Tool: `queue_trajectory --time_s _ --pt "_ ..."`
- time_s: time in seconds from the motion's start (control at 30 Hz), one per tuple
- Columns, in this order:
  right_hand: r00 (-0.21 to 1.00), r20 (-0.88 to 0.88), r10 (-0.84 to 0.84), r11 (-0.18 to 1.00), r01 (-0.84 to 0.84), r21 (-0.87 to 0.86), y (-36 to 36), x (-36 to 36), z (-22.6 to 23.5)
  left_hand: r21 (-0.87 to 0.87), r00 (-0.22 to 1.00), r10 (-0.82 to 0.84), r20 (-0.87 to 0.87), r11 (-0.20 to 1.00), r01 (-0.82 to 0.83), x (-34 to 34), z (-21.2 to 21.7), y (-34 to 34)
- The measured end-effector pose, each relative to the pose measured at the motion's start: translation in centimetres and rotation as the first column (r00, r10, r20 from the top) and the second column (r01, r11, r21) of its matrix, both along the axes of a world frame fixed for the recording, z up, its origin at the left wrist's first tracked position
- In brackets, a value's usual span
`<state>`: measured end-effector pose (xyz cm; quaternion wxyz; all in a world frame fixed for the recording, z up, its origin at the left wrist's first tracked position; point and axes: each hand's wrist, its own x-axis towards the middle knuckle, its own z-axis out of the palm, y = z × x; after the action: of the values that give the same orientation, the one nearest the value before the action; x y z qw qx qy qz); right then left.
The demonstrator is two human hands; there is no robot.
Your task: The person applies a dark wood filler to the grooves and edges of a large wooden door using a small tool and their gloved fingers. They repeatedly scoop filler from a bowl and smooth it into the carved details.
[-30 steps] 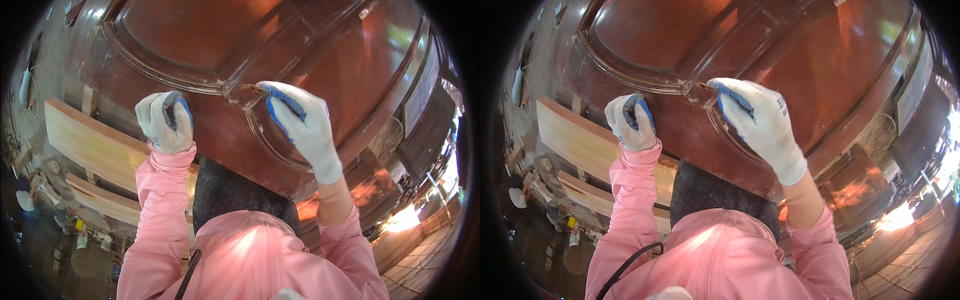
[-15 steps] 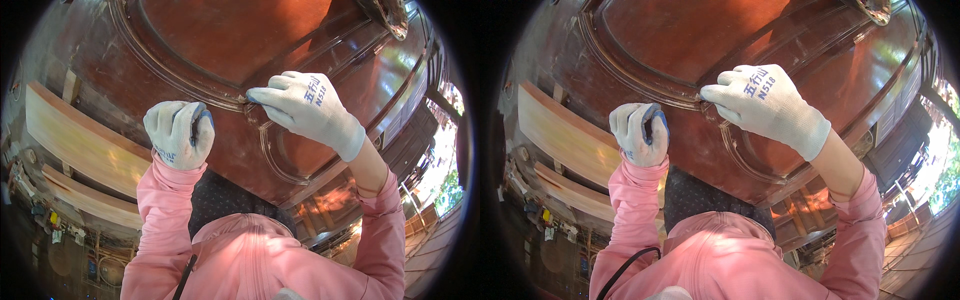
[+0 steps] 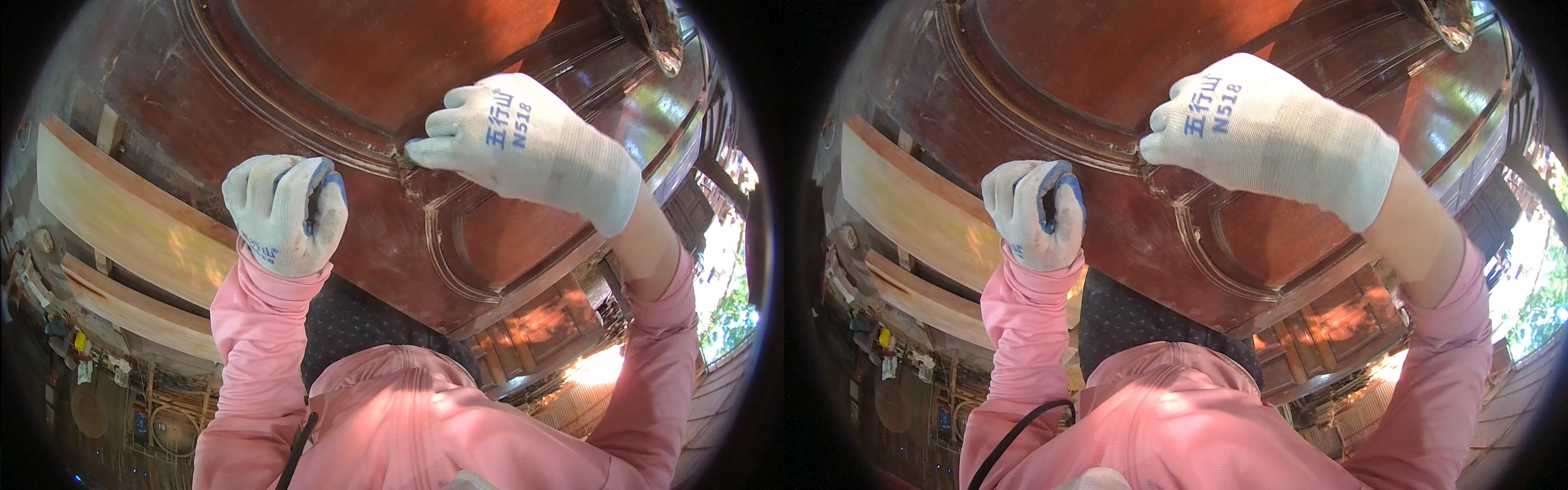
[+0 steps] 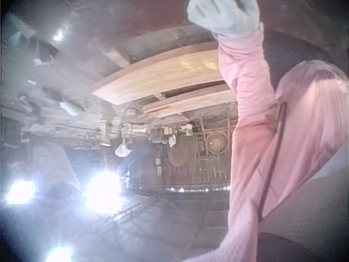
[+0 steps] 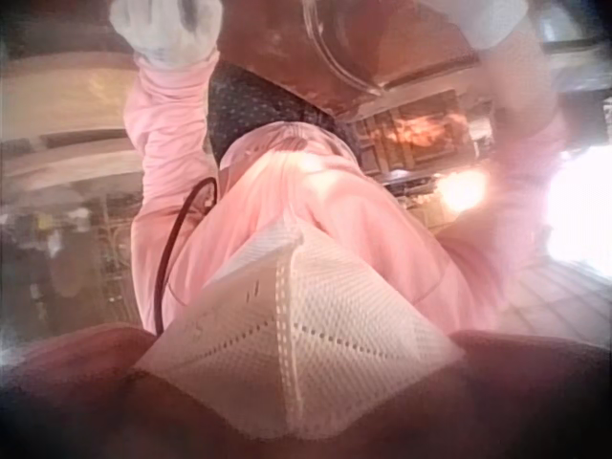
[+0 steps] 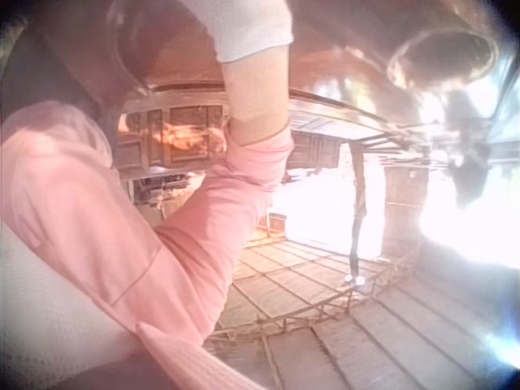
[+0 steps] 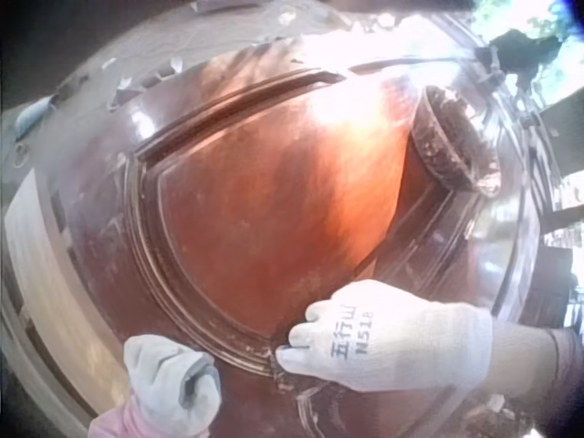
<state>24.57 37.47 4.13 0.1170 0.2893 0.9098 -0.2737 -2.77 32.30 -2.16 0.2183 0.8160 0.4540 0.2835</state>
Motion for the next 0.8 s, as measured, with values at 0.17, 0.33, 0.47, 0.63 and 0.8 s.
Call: queue_trajectory --time_s 0.17,0.33,0.47,0.63,0.8 --pt "0.992 0.007 0.122 0.991 -0.122 -0.055 1.7 0.2 -0.2 -0.008 1.0 0.003 -0.018 1.0 -0.003 0.0 0.2 0.0" --pt "0.995 -0.076 0.071 0.992 -0.079 -0.102 2.5 0.6 -0.6 -0.031 0.999 -0.007 -0.035 1.0 0.006 -0.2 0.3 -0.1" --pt "0.96 -0.134 -0.246 0.962 0.225 -0.154 0.6 1.4 -0.3 -0.019 1.0 -0.006 -0.027 1.0 0.005 -0.1 0.3 0.1" --pt "0.848 -0.07 -0.525 0.844 0.509 -0.167 -2.2 -0.2 0.9 -0.019 1.0 -0.004 -0.026 1.0 0.004 -0.2 0.3 0.1" --pt "0.864 0.044 -0.501 0.865 0.502 -0.02 -4.3 -3.0 2.2 -0.032 0.999 -0.001 -0.036 0.999 0.0 -0.1 0.4 0.2"
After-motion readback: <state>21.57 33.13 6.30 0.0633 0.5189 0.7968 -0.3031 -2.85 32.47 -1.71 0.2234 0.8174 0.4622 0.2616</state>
